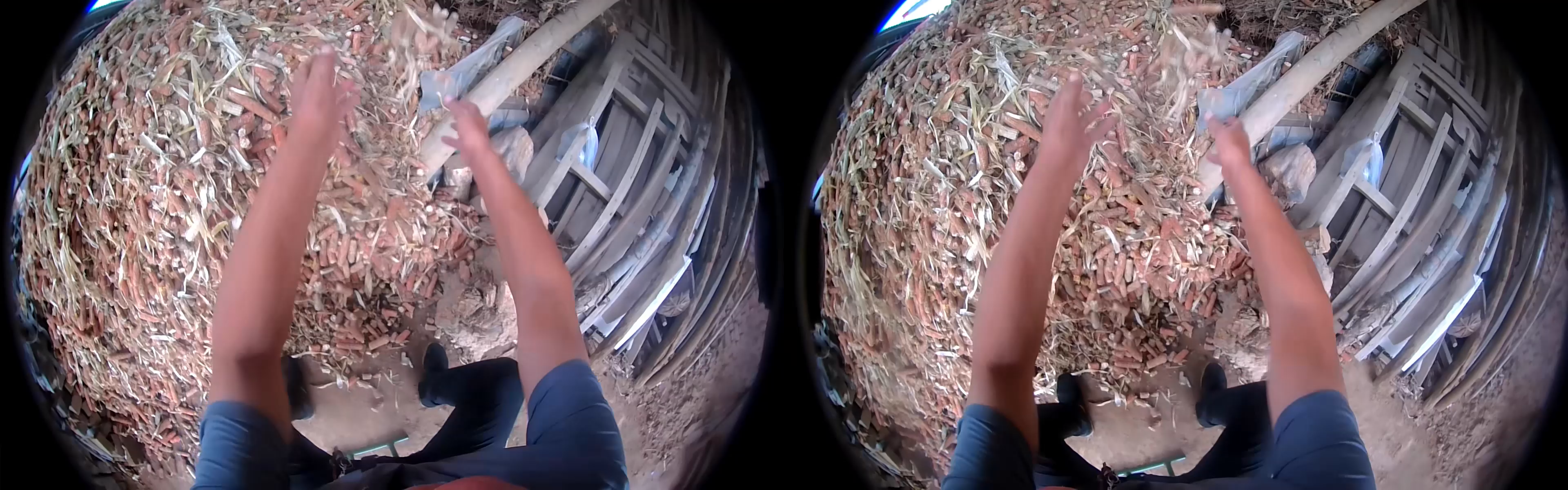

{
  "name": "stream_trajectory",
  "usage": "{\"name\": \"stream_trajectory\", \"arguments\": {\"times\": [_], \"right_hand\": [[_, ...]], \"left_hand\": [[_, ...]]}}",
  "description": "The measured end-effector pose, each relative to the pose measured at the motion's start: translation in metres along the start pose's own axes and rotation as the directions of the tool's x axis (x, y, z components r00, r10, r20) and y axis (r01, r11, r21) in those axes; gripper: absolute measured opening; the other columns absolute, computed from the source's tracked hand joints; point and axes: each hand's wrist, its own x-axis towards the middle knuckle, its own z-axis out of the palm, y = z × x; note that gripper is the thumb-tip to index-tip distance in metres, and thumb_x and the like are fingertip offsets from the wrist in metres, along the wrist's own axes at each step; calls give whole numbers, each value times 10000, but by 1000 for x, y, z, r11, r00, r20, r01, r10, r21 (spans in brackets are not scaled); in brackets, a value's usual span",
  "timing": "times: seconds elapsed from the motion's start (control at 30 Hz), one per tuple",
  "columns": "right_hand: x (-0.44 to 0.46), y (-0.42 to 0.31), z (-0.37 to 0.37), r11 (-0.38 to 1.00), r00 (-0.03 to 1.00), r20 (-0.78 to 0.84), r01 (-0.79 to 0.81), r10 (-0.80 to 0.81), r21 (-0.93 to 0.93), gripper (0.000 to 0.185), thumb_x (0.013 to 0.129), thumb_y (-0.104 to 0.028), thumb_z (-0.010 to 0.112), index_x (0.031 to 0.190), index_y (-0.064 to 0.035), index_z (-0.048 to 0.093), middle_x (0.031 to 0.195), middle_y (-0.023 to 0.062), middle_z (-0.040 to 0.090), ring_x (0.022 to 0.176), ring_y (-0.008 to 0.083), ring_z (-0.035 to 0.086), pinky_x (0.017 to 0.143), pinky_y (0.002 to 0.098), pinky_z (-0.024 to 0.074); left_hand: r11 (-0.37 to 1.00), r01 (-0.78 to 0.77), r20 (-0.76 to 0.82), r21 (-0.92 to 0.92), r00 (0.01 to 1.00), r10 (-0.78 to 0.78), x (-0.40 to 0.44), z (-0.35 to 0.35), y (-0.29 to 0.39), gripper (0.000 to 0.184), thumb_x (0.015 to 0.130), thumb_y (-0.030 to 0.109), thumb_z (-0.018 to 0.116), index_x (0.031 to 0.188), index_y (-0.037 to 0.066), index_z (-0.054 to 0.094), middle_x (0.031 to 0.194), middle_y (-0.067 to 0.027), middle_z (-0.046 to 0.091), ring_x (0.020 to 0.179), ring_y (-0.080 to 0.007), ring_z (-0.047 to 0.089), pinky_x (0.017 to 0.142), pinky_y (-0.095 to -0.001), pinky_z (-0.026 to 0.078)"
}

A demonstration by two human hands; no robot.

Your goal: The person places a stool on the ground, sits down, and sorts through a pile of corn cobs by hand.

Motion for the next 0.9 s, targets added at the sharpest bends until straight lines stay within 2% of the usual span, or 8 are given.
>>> {"name": "stream_trajectory", "arguments": {"times": [0.13,0.17,0.2,0.27,0.4,0.67,0.83,0.9], "right_hand": [[-122,129,-12,860,946,318,213,-63,-463,870,987,-481,686,1618,-15,309,1636,238,387,1445,402,459,1218,521,342],[-169,148,-16,740,931,365,249,-5,-625,822,988,-425,700,1601,-9,342,1582,263,445,1421,387,491,1180,505,407],[-204,166,-19,814,912,397,149,107,-561,778,984,-378,713,1575,0,377,1531,267,488,1305,359,580,1091,472,483],[-259,212,-20,875,848,449,-34,281,-482,706,976,-306,733,1529,17,436,1444,268,558,1083,308,724,926,410,600],[-329,207,-9,912,719,649,48,251,-407,607,929,-269,786,1414,6,547,1385,227,553,1142,319,701,943,396,580],[-355,279,30,871,773,634,299,18,-389,536,898,-205,794,1333,23,577,1293,195,597,1105,281,695,910,390,568],[-365,209,51,934,654,722,64,226,-351,484,906,-40,707,1348,34,523,1424,204,588,1305,309,619,1063,387,536],[-370,242,54,878,679,732,379,-50,-291,529,836,-160,779,1302,5,593,1223,212,612,1078,380,643,895,435,545]], "left_hand": [[788,-172,369,591,927,-74,-89,-119,-79,732,1033,533,547,1513,-12,452,1432,-271,573,1279,-348,593,1074,-463,489],[670,-303,428,678,904,-24,-103,-164,-125,696,1027,506,583,1473,-25,516,1402,-266,612,1231,-328,647,1037,-439,523],[608,-67,271,791,930,-249,-134,-183,-120,759,1004,519,622,1490,-48,487,1422,-290,599,1306,-343,611,1065,-455,502],[453,-36,236,891,889,-393,-152,-246,-150,763,997,507,640,1483,-58,479,1376,-298,623,1256,-358,639,1026,-446,524],[441,-25,236,897,870,-432,-180,-293,-158,638,977,434,689,1410,-17,564,1253,-241,696,1156,-327,689,961,-424,539],[527,-31,255,849,898,-358,-212,-339,-214,496,930,310,749,1305,8,625,973,-203,722,879,-355,714,781,-440,544],[380,-243,335,893,922,-196,-201,-324,-203,493,902,251,771,1300,5,615,918,-190,706,827,-359,695,737,-461,525],[403,-163,284,901,923,-262,-198,-320,-196,503,897,251,775,1305,8,608,929,-194,708,844,-368,695,745,-463,530]]}}
